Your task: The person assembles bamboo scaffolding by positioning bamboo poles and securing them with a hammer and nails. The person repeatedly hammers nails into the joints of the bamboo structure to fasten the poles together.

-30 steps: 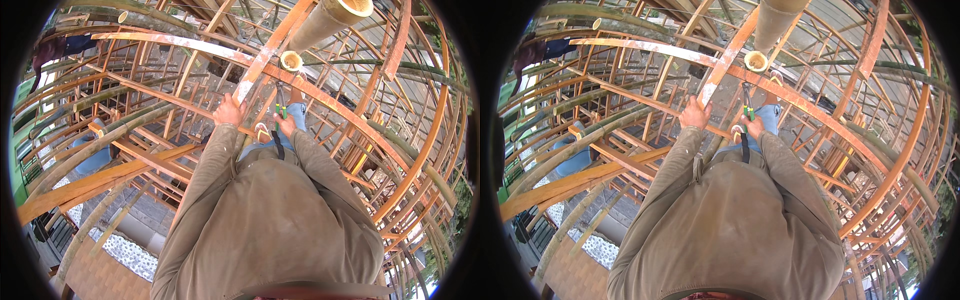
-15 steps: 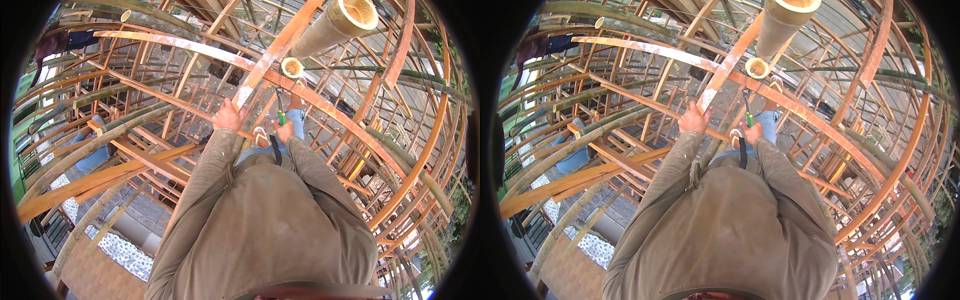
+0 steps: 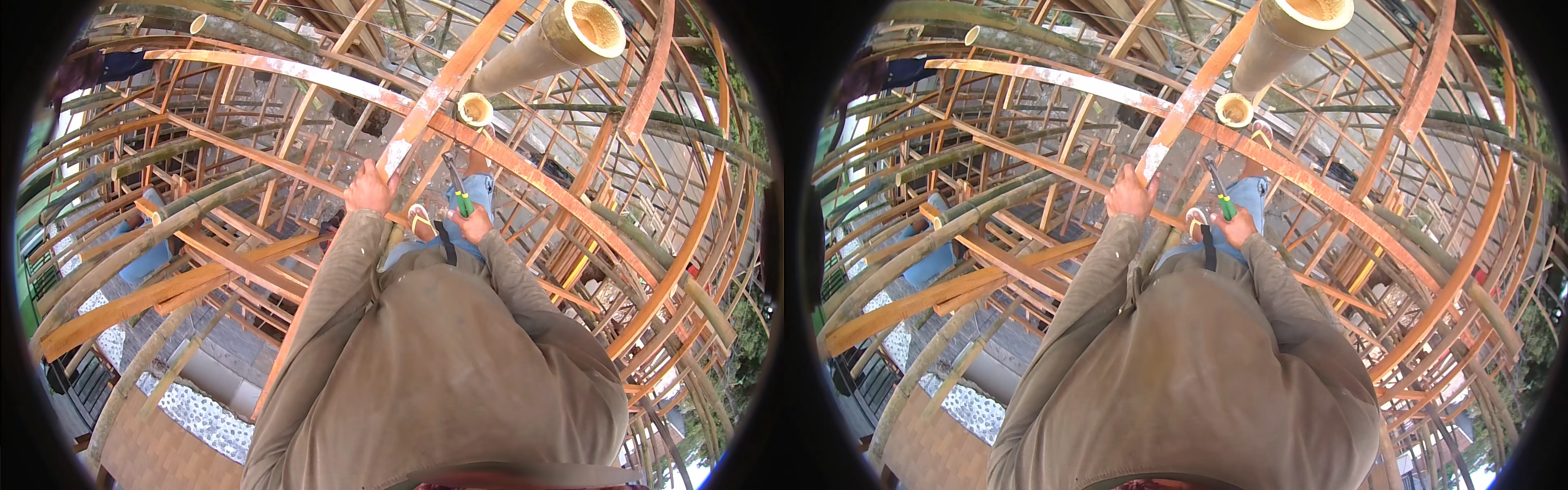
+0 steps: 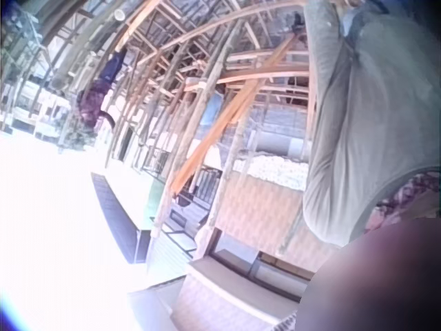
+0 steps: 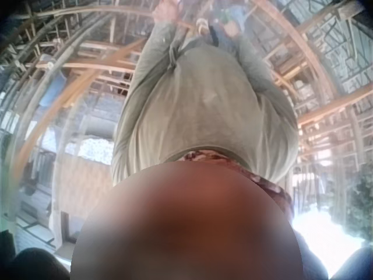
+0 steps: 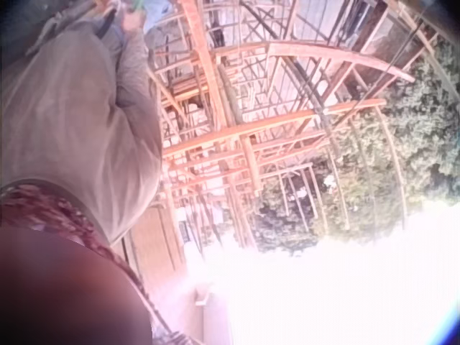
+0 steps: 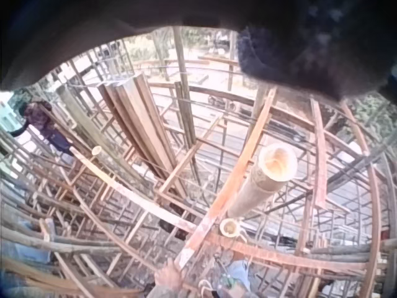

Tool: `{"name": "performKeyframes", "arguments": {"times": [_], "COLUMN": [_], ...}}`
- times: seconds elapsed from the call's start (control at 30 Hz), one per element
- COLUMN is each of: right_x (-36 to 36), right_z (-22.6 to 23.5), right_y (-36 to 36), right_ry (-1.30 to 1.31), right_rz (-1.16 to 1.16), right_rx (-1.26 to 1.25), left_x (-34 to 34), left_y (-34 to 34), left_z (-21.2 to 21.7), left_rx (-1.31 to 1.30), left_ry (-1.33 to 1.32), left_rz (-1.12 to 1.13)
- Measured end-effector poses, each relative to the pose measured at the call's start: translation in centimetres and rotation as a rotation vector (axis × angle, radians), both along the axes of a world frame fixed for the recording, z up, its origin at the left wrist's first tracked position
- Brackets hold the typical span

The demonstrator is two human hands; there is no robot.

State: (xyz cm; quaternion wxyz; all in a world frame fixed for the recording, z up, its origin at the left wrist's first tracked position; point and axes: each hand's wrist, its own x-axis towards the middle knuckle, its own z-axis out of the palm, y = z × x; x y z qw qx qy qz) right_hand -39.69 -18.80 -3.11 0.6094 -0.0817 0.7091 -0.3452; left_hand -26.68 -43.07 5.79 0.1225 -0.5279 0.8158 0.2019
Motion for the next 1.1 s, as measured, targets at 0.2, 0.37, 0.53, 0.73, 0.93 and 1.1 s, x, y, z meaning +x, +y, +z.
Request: {"name": "performKeyframes", "arguments": {"times": [0.2,0.37,0.53,0.73,0.93,1.1], "right_x": [-0.2,-0.5,-0.7,-1.9,-1.9,-2.3], "right_z": [-1.0,-0.7,-1.1,-3.1,-1.6,-1.2], "right_y": [0.4,1.0,0.8,1.0,0.5,0.2], "right_ry": [0.118,0.395,-0.097,-0.159,-0.197,-0.065], "right_rz": [-0.02,0.235,-0.213,-0.207,-0.268,-0.199], "right_rx": [0.019,-0.114,-0.122,-0.165,-0.201,-0.133], "left_x": [0.2,0.1,0.0,0.1,0.0,0.0], "left_y": [0.2,0.2,0.3,0.3,0.5,0.5], "left_z": [-0.1,-0.1,-0.1,-0.4,-0.2,-0.2], "left_rx": [0.006,-0.008,-0.013,-0.043,-0.061,-0.059], "left_ry": [0.019,0.034,0.015,0.019,0.027,0.032], "left_rz": [0.001,0.003,-0.002,-0.017,-0.012,-0.013]}}
